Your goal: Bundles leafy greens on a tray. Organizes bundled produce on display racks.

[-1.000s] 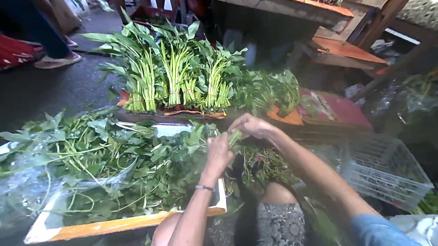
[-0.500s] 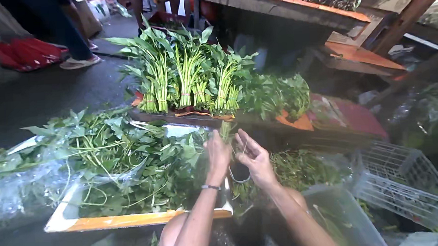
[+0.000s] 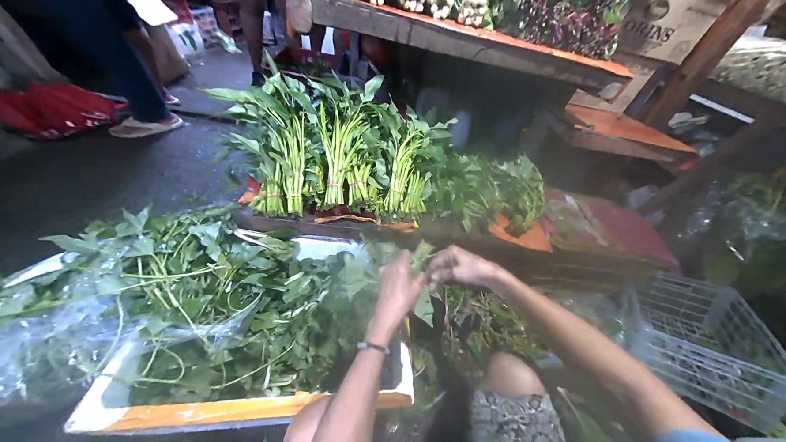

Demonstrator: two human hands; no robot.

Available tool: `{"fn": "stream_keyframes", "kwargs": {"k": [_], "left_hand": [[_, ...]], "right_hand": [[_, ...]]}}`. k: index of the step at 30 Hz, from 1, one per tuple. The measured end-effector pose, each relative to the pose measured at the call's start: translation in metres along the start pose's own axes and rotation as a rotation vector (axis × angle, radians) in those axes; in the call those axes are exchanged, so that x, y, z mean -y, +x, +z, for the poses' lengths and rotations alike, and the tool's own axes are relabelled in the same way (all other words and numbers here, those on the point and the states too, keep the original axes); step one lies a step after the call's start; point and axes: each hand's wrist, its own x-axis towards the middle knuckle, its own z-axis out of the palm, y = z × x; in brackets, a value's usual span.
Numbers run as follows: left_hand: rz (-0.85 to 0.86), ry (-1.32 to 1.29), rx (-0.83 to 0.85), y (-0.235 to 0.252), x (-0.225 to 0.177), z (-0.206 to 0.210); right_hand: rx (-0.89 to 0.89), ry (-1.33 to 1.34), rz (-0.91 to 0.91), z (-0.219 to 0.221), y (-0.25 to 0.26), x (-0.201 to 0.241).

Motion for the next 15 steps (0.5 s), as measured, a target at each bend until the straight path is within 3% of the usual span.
{"fn": "stream_keyframes", "kwargs": {"k": [3,7,9,12,13,15], "left_hand": [[-0.178,-0.065,-0.004,0.003,0.000,-0.019],[-0.217,-0.220,-0.070,0.000,0.003,-0.011],[-0.197,-0.316,-0.176,0.001,0.008,0.000],[-0.276,-0.335,-0.371,-0.001,-0.005,0.003],[-0.267,-0.278,-0.440,-0.002,-0.008,0.006],[-0.085,-0.109,-0.579,-0.004,-0.004,0.021]], "right_hand": [[-0.016,-0.188,-0.351,0.028,-0.021,0.006],[-0.104,0.217,-0.741,0.074,-0.033,0.031],[-0.366,0.306,-0.843,0.098,-0.031,0.043],[-0.789,0.682,-0.660,0.118,-0.015,0.048],[-0.854,0.869,-0.533,0.120,-0.011,0.049],[-0.907,1.099,-0.288,0.117,-0.005,0.054]]}}
